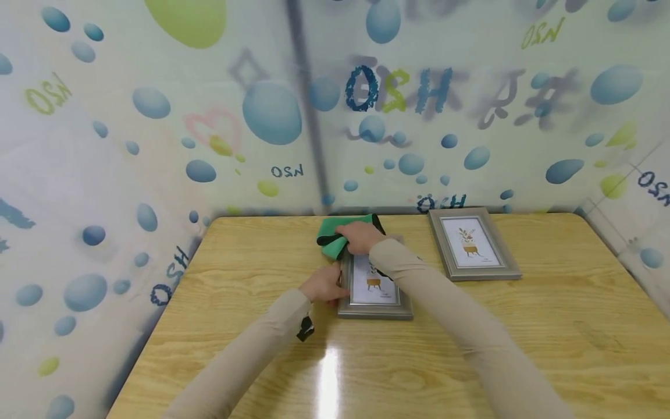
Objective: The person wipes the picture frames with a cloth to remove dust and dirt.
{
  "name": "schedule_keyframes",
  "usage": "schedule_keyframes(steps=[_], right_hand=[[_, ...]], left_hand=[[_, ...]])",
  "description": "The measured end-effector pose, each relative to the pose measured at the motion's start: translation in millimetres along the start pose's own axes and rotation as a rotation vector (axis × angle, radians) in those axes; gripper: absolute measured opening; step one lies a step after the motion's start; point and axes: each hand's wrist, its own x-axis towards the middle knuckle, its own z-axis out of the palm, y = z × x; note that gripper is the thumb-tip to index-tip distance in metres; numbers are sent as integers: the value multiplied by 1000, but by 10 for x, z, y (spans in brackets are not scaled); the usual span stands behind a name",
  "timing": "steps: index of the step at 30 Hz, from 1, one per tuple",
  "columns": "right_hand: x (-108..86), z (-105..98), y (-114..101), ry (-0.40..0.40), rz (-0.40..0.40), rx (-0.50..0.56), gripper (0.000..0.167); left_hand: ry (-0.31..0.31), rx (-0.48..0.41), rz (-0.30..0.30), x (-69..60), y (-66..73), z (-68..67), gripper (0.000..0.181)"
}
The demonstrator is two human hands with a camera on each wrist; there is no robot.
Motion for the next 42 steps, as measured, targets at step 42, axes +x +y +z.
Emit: schedule_keyframes(steps=[42], right_hand=[[-209, 57, 191, 11, 0, -61, 56]], left_hand=[[-21, -56, -86, 39, 44, 12, 42]])
